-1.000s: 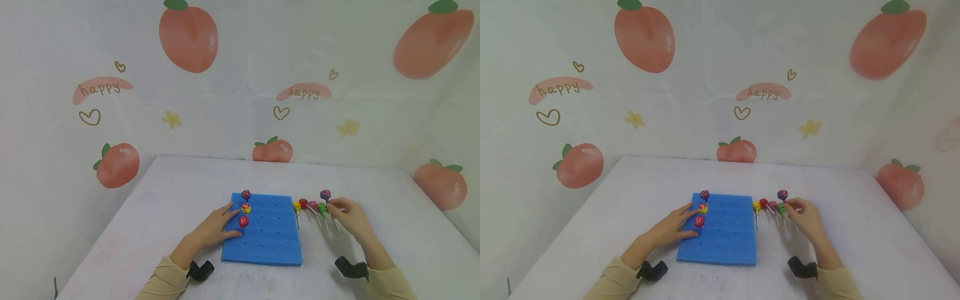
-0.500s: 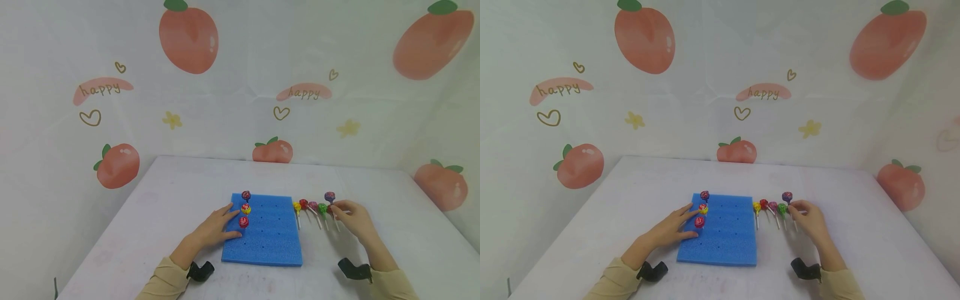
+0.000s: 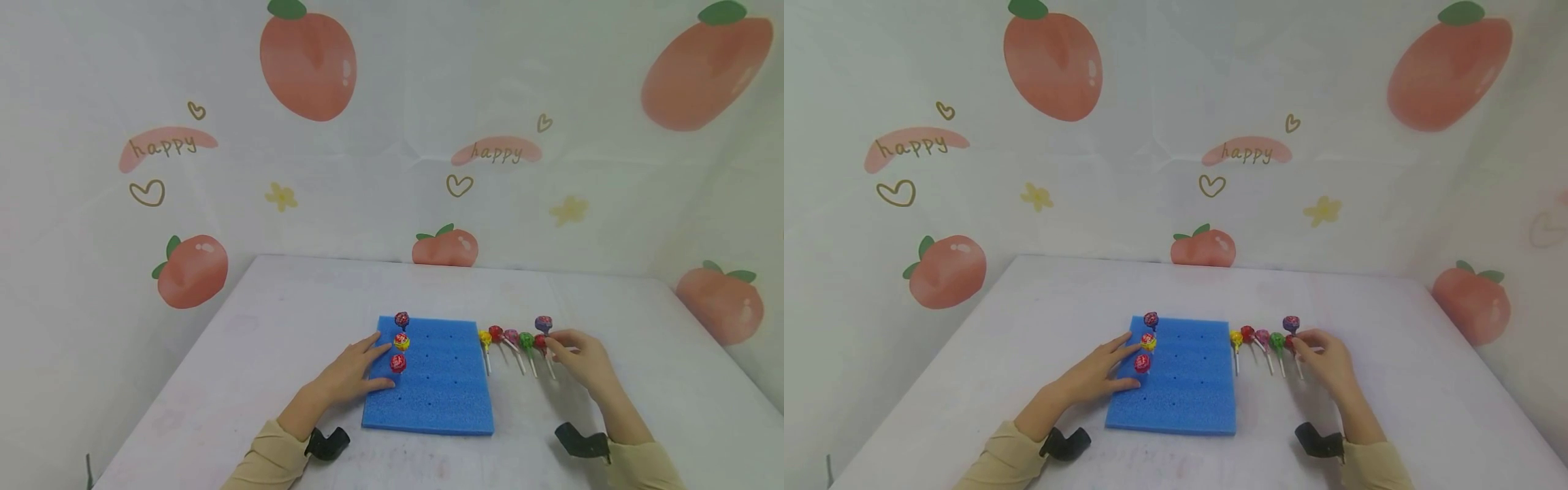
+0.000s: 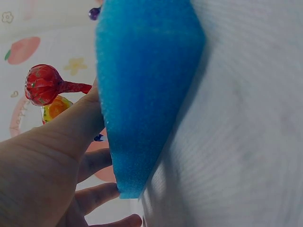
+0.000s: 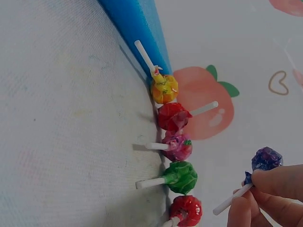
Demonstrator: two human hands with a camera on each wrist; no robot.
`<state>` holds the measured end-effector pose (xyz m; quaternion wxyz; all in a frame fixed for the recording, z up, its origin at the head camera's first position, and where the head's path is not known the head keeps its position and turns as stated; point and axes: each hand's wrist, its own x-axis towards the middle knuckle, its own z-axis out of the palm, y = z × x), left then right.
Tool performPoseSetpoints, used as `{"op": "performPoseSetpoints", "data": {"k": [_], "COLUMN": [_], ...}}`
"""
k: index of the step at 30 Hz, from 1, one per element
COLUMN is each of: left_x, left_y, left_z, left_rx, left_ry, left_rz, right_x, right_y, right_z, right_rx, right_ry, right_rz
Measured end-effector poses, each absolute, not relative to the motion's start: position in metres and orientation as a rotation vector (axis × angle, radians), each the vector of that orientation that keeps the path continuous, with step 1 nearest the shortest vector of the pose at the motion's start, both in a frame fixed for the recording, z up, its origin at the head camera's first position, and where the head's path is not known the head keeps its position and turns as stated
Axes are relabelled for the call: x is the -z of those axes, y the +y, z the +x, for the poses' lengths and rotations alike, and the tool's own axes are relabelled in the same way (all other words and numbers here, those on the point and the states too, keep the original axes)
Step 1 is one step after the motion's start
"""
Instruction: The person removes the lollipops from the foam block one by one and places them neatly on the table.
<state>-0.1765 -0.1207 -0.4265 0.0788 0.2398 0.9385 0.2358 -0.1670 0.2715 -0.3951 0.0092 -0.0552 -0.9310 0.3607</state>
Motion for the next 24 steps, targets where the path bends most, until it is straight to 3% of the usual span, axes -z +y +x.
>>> {"op": "performPoseSetpoints", "data": {"k": [24], "left_x": [0.425], "left_y": [-0.12], "left_z": [-0.175], "left_rx": [-0.703], "left_ry": [2.81], "left_rz": [0.709], "right_x": [0.407], "right_y": [0.294], "right_z": [-0.171], "right_rx": [-1.12], "right_ry": [-2.965], "right_rz": [-0.235]}}
